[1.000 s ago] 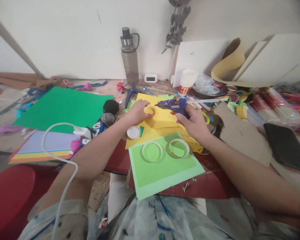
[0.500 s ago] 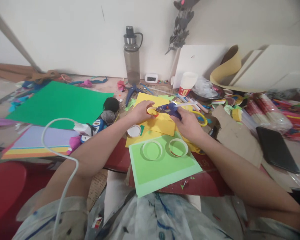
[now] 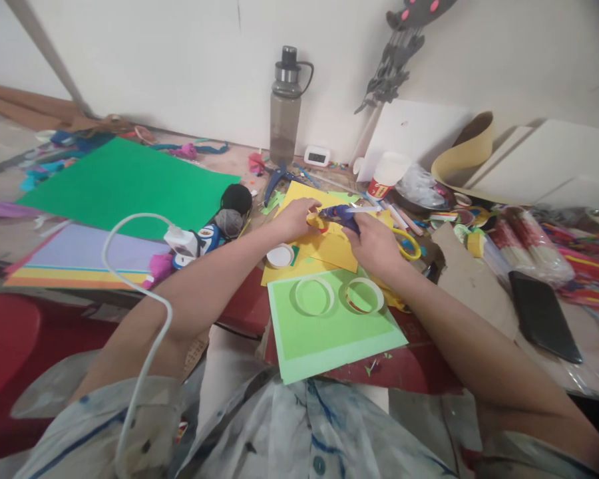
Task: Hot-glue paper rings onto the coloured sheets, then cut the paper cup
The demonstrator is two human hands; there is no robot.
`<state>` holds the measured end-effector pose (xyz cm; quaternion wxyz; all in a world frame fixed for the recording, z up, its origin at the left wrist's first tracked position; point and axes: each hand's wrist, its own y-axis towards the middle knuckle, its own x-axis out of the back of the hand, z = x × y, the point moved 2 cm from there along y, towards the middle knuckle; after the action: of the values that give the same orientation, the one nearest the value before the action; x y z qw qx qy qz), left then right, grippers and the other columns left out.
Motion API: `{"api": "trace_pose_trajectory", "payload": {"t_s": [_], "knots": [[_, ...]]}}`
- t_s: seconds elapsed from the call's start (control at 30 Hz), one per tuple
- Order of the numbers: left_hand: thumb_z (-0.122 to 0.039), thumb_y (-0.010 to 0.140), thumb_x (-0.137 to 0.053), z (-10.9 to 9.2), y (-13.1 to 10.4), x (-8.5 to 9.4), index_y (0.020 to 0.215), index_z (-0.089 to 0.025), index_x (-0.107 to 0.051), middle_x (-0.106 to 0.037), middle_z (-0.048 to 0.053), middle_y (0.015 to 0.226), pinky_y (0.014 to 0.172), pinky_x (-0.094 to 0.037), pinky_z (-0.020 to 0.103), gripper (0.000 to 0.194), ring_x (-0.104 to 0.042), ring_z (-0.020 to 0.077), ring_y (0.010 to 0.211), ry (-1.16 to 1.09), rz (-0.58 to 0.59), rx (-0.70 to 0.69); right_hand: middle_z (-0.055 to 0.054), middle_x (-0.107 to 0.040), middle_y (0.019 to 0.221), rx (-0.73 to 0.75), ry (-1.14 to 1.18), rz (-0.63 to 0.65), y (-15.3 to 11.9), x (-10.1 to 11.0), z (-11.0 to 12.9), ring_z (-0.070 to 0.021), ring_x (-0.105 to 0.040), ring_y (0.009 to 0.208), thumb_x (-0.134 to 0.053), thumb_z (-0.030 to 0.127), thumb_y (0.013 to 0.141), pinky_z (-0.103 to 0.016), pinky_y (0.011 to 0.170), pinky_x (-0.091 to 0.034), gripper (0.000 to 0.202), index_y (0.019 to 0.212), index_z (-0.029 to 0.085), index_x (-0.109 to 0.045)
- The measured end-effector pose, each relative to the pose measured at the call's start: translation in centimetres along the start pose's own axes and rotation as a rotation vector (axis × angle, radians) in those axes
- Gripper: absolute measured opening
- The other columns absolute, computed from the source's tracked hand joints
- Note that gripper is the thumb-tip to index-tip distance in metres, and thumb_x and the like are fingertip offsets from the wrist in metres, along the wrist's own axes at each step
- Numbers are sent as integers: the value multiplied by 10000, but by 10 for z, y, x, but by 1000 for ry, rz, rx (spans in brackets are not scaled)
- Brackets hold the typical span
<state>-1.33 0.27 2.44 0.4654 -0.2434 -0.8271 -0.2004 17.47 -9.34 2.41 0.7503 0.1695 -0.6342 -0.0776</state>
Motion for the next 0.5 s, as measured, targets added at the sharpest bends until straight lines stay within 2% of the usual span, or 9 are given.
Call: {"api": "trace_pose_trajectory", "payload": {"t_s": [0.13, 0.37, 0.5], "knots": [[-315, 776, -838, 5, 5, -6, 1402, -159, -660, -718, 132, 1435, 1174, -501, 400, 669, -659, 316, 1342, -7, -10, -28, -226, -749, 1159, 3, -50, -4, -2, 1, 3, -395, -685, 1091, -499, 280, 1013, -501, 892, -538, 221, 1138, 166, -640], [-311, 751, -849, 13, 12, -15, 1393, -171, -644, -718, 146, 1426, 1154, -500, 430, 689, -662, 334, 1329, -44, -30, -63, -236, -750, 1152, -3, -87, -25, -11, 8, 3, -393, -689, 1041, -498, 289, 1003, -506, 866, -536, 265, 1173, 155, -652], [-285, 755, -842, 11, 11, -15, 1406, -116, -637, -713, 176, 1417, 1152, -486, 423, 703, -650, 339, 1335, -40, -25, -61, -215, -758, 1075, -19, -96, -37, -15, 11, 4, -371, -691, 951, -503, 283, 989, -479, 808, -524, 249, 1146, 165, -655]]}}
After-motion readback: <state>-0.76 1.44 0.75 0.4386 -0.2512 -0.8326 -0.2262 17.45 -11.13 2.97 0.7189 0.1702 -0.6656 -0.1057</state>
